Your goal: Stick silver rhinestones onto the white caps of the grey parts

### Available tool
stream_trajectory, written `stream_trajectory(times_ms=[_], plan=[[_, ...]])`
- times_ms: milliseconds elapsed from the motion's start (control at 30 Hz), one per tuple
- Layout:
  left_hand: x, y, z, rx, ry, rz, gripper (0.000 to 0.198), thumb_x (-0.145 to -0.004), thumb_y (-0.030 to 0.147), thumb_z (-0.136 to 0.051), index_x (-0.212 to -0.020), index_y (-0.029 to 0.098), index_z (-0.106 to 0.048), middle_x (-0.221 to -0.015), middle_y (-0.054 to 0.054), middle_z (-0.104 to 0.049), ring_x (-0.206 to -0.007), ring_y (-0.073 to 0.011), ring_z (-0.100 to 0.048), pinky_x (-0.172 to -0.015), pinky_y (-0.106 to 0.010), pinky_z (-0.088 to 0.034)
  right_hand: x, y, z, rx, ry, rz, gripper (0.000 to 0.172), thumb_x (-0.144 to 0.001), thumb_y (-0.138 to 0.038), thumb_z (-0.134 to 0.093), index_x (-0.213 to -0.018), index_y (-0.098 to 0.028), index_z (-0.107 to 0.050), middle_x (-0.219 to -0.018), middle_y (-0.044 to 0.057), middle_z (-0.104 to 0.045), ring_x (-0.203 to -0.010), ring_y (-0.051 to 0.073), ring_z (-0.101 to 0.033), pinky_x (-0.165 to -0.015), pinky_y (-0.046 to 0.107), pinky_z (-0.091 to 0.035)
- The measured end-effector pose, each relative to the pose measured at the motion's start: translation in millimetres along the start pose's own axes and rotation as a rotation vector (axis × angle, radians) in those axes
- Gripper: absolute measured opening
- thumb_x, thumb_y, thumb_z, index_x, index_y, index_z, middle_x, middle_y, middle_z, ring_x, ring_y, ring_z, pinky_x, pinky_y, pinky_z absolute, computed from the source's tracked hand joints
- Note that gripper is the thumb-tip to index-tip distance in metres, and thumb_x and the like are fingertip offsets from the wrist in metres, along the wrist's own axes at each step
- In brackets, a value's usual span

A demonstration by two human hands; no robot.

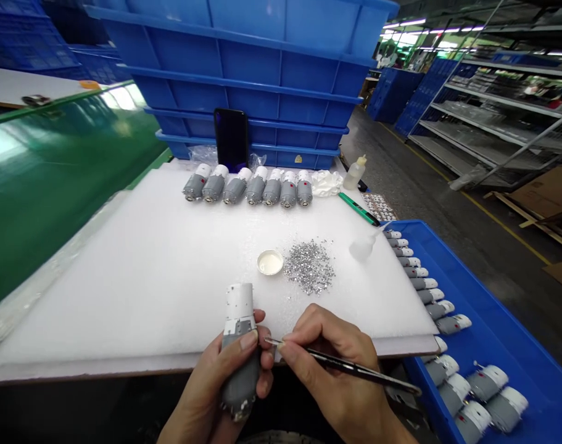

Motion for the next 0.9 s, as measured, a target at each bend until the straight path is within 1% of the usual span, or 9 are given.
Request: stream_trajectory(times_ms=[100,233,400,567,633,833,900], plan=[[4,1,1.9,0.051,0.044,0.042,0.031,-0.082,0.027,-0.072,-0.108,0.015,-0.06,-0.067,0.0,-0.065,-0.052,-0.0082,-0.054,-0.055,-0.018,-0.045,0,-3,-6,-0.025,-0.042,0.035,0.012,-0.091,-0.016,-0.062,-0.081,-0.023,-0.061,-0.072,-0.003,-0.062,-0.063,0.01,-0.06,-0.056,0.019,-0.048],[7,4,4.2,0.063,0.083,0.076,0.032,-0.08,0.024,-0.073,-0.108,0.015,-0.06,-0.064,0.001,-0.063,-0.05,-0.0074,-0.053,-0.053,-0.017,-0.044,0,-8,-8,0.061,-0.053,0.091,0.013,-0.089,-0.012,-0.062,-0.081,-0.022,-0.059,-0.07,-0.003,-0.06,-0.06,0.01,-0.058,-0.052,0.019,-0.046],[7,8,4.7,0.024,0.075,0.096,0.033,-0.08,0.025,-0.073,-0.109,0.015,-0.06,-0.065,0.001,-0.064,-0.05,-0.0078,-0.053,-0.053,-0.017,-0.044,-3,-19,-12,0.14,-0.063,0.192,0.014,-0.088,-0.008,-0.061,-0.084,-0.021,-0.06,-0.069,-0.002,-0.061,-0.057,0.009,-0.058,-0.05,0.02,-0.045],[8,10,6.1,0.013,0.101,0.109,0.033,-0.079,0.023,-0.073,-0.108,0.015,-0.061,-0.064,0.001,-0.063,-0.05,-0.008,-0.053,-0.053,-0.018,-0.045,-7,-26,-15,0.204,-0.073,0.238,0.014,-0.087,-0.006,-0.06,-0.084,-0.019,-0.061,-0.067,-0.002,-0.064,-0.057,0.009,-0.06,-0.051,0.019,-0.046],[9,10,6.1,0.009,0.103,0.109,0.031,-0.079,0.022,-0.072,-0.107,0.015,-0.06,-0.063,0.001,-0.062,-0.05,-0.0077,-0.052,-0.053,-0.018,-0.044,-7,-26,-14,0.198,-0.088,0.231,0.014,-0.087,-0.006,-0.06,-0.084,-0.019,-0.061,-0.067,-0.002,-0.064,-0.057,0.008,-0.06,-0.052,0.018,-0.046],[9,12,5.9,-0.002,0.065,0.091,0.031,-0.082,0.023,-0.069,-0.109,0.014,-0.057,-0.065,0.002,-0.061,-0.051,-0.0073,-0.052,-0.052,-0.017,-0.042,-6,-14,-12,0.095,-0.125,0.087,0.015,-0.09,-0.014,-0.062,-0.079,-0.022,-0.058,-0.069,-0.004,-0.059,-0.058,0.008,-0.055,-0.051,0.018,-0.043],[9,13,5.9,-0.009,0.062,0.094,0.031,-0.083,0.023,-0.069,-0.11,0.014,-0.057,-0.066,0.001,-0.061,-0.051,-0.0075,-0.052,-0.053,-0.018,-0.043,-5,-13,-11,0.079,-0.124,0.077,0.015,-0.09,-0.014,-0.062,-0.079,-0.022,-0.057,-0.069,-0.004,-0.058,-0.058,0.008,-0.055,-0.051,0.018,-0.042]])
Point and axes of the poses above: each hand's wrist, its own x-axis away from the middle knuckle, its own z-axis out of the back of the hand, y = z × x, the point moved 4 cm from there along -x, towards the middle knuckle
